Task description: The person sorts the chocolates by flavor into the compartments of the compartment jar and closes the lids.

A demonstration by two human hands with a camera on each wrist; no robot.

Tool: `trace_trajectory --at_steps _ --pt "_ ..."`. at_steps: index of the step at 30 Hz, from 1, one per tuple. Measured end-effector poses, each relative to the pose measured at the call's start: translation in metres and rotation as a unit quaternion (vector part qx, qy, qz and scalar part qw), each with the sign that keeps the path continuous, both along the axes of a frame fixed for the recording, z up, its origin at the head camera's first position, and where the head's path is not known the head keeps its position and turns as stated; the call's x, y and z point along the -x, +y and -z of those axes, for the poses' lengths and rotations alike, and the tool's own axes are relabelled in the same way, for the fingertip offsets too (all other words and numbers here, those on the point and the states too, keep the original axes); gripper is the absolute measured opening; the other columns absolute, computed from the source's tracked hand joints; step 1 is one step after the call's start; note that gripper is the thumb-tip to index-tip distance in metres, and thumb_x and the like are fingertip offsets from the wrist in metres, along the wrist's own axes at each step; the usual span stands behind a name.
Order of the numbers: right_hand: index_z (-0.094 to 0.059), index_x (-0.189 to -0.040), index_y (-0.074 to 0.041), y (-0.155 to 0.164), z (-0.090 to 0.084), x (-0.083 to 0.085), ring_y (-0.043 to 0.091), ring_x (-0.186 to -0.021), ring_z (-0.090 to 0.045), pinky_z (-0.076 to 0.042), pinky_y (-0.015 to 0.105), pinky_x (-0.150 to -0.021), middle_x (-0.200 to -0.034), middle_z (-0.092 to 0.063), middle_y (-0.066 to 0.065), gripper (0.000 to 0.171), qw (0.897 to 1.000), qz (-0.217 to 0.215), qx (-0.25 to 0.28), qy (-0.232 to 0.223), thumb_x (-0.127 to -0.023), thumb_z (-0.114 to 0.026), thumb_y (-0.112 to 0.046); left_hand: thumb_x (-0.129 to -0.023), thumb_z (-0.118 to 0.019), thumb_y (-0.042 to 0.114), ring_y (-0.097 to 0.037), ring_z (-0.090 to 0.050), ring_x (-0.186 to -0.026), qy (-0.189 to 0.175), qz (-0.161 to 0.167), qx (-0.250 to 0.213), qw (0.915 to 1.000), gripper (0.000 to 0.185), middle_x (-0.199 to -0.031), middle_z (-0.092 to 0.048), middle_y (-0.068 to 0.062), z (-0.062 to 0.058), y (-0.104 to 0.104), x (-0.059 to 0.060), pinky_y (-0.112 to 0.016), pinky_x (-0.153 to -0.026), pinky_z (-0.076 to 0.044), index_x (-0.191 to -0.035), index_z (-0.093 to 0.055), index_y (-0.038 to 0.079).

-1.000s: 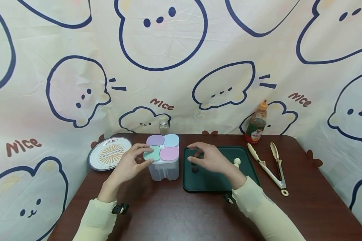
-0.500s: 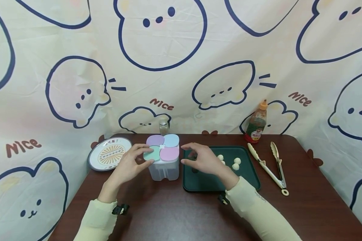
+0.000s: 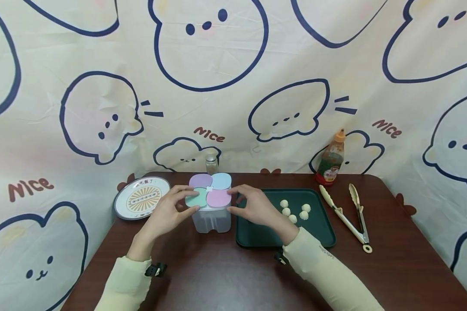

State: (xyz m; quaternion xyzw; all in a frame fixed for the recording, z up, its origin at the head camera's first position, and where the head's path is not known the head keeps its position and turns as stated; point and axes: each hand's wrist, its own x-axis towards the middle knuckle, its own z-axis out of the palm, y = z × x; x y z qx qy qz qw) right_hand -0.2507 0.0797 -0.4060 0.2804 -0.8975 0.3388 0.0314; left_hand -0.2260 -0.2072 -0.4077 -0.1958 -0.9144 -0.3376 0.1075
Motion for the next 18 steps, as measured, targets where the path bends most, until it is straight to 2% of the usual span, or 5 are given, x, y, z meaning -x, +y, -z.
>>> trace_trajectory --at_steps 11,18 --pt "-0.065 -0.127 -0.022 -0.0070 0.0033 0.0024 0.022 -0.097 -0.068 -0.054 0.026 -0.073 -0.123 -0.064 -0.001 0.045 1.000 0.007 0.020 0.004 -0.085 -0.080 -0.032 -0.086 -0.079 0.032 -0.017 -0.054 -0.088 -0.003 -0.005 0.005 1.0000 0.040 -0.134 -0.057 -0.003 -0.0011 0.0029 -0.0001 -0.030 -0.074 -0.050 -0.123 -0.070 0.019" --pt "-0.066 -0.125 -0.022 -0.0092 0.0063 0.0043 0.022 -0.097 -0.067 -0.054 0.026 -0.073 -0.123 -0.063 -0.001 0.045 0.999 0.015 0.027 0.005 -0.084 -0.081 -0.032 -0.087 -0.077 0.034 -0.019 -0.052 -0.098 -0.008 -0.009 0.010 0.9999 0.040 -0.136 -0.056 -0.004 -0.0017 0.0055 -0.0004 -0.035 -0.081 -0.044 -0.124 -0.070 0.021"
